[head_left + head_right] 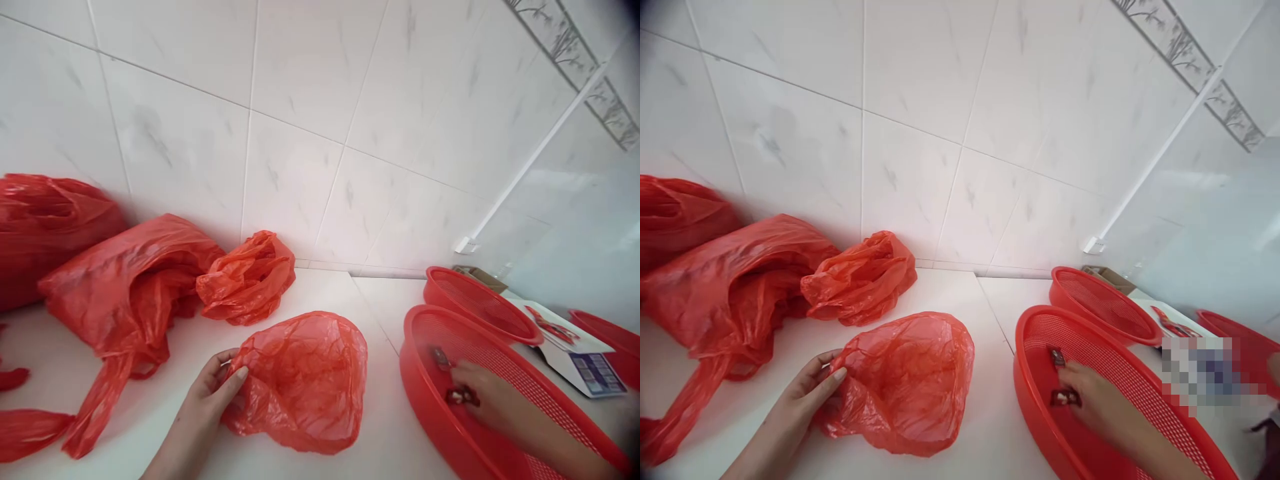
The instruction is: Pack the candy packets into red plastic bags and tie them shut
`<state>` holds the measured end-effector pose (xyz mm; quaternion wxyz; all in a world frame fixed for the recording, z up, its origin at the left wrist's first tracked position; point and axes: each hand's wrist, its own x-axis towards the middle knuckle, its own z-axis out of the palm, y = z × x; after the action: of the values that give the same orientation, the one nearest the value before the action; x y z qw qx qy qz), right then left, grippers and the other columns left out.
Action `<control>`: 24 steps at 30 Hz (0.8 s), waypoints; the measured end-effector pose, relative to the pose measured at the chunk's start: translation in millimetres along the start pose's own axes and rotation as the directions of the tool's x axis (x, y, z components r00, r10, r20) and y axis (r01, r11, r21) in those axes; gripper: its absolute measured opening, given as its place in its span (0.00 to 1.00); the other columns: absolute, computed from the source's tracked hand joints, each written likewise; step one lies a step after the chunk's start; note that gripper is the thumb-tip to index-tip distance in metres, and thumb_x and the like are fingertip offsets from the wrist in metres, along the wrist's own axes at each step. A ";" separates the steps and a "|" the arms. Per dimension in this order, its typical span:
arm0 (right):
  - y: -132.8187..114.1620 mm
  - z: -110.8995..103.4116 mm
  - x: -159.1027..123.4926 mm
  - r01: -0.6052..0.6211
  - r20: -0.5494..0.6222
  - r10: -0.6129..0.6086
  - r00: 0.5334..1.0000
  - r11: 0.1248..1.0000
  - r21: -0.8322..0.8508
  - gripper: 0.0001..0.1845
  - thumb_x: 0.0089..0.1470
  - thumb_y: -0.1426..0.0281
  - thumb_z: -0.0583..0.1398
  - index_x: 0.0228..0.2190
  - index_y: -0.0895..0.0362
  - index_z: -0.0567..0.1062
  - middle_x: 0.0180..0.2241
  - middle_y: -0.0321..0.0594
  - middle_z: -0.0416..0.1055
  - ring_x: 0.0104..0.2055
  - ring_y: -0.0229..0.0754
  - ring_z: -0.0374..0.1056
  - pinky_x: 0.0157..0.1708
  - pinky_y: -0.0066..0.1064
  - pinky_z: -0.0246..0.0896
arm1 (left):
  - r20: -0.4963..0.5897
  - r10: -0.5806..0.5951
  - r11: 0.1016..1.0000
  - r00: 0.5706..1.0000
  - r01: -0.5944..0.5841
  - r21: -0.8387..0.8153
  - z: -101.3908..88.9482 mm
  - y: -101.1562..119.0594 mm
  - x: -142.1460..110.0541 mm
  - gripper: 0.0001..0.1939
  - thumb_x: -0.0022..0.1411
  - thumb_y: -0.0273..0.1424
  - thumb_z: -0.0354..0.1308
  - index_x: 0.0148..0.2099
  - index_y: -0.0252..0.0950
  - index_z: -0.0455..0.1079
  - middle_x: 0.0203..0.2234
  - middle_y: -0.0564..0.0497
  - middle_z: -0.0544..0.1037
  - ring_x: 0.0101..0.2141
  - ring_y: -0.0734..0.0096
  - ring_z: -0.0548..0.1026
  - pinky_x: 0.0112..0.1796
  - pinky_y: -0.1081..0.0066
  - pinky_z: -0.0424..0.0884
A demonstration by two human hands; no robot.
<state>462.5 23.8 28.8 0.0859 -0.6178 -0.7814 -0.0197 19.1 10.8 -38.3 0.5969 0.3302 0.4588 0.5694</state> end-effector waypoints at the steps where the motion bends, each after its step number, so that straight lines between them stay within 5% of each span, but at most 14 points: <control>1: -7.7 -11.9 7.2 0.048 0.019 -0.047 0.999 0.998 -0.042 0.08 0.45 0.78 0.54 0.20 0.54 0.64 0.24 0.35 0.65 0.25 0.37 0.63 0.24 0.27 0.57 | -0.013 0.003 1.000 1.000 -0.003 -0.005 0.5 0.1 0.0 0.22 0.55 0.42 0.61 0.49 0.41 0.62 0.40 0.47 0.78 0.34 0.58 0.79 0.31 0.66 0.74; 4: -55.7 -45.9 22.1 0.173 -0.014 -0.175 0.984 0.979 -0.104 0.08 0.51 0.76 0.52 0.23 0.53 0.62 0.29 0.37 0.64 0.29 0.39 0.63 0.29 0.30 0.59 | -0.013 0.010 1.000 1.000 -0.010 -0.013 2.2 1.2 -0.6 0.21 0.55 0.42 0.62 0.48 0.40 0.63 0.38 0.47 0.78 0.33 0.57 0.79 0.29 0.67 0.74; 7: -125.6 -56.1 30.6 0.350 0.023 -0.351 0.936 0.936 0.031 0.12 0.48 0.82 0.51 0.29 0.54 0.69 0.37 0.40 0.65 0.37 0.39 0.63 0.34 0.28 0.60 | -0.015 0.002 1.000 1.000 -0.002 -0.017 2.9 2.4 -1.7 0.22 0.52 0.42 0.63 0.47 0.41 0.64 0.39 0.47 0.78 0.33 0.58 0.79 0.30 0.66 0.74; 10: -183.2 -33.8 47.0 0.525 0.059 -0.531 0.845 0.846 0.089 0.11 0.46 0.83 0.54 0.25 0.55 0.69 0.34 0.37 0.65 0.37 0.38 0.61 0.34 0.26 0.58 | -0.009 -0.011 1.000 1.000 0.010 -0.018 2.9 3.0 -2.1 0.22 0.51 0.42 0.65 0.46 0.41 0.64 0.39 0.48 0.79 0.33 0.58 0.79 0.31 0.67 0.74; 13: -211.8 -1.2 72.4 0.632 0.137 -0.628 0.766 0.775 0.021 0.08 0.46 0.81 0.56 0.26 0.56 0.70 0.32 0.37 0.64 0.35 0.39 0.59 0.30 0.27 0.56 | 0.010 -0.002 1.000 1.000 0.002 -0.017 2.6 2.8 -2.1 0.22 0.51 0.42 0.64 0.46 0.41 0.64 0.38 0.48 0.79 0.33 0.59 0.79 0.30 0.67 0.74; 16: -219.0 9.3 92.2 0.613 0.176 -0.615 0.768 0.786 0.072 0.06 0.46 0.74 0.61 0.31 0.55 0.73 0.36 0.40 0.65 0.40 0.42 0.61 0.32 0.29 0.58 | 0.023 0.010 1.000 1.000 -0.011 0.001 0.4 1.6 -1.6 0.21 0.53 0.41 0.63 0.46 0.41 0.64 0.39 0.48 0.79 0.33 0.59 0.79 0.31 0.67 0.74; 19: -210.5 -10.8 96.0 0.530 0.127 -0.564 0.816 0.817 0.227 0.16 0.46 0.69 0.65 0.39 0.51 0.74 0.46 0.39 0.64 0.49 0.44 0.61 0.42 0.31 0.60 | 0.039 0.011 0.999 0.999 -0.013 0.032 -4.2 -1.3 1.2 0.22 0.53 0.41 0.63 0.47 0.40 0.63 0.38 0.49 0.79 0.32 0.61 0.79 0.31 0.67 0.74; 24: -149.2 -56.9 85.7 0.140 -0.081 -0.124 0.989 0.959 0.246 0.10 0.54 0.65 0.57 0.39 0.49 0.73 0.43 0.36 0.70 0.41 0.40 0.67 0.39 0.31 0.63 | 0.072 -0.019 0.999 0.997 0.016 0.041 -9.1 -6.8 8.3 0.25 0.52 0.42 0.63 0.50 0.41 0.63 0.37 0.49 0.80 0.31 0.59 0.79 0.33 0.65 0.75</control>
<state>305.2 63.2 109.7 0.1870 -0.5475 -0.8139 0.0536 12.6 16.9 -49.3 0.6112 0.3586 0.4512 0.5425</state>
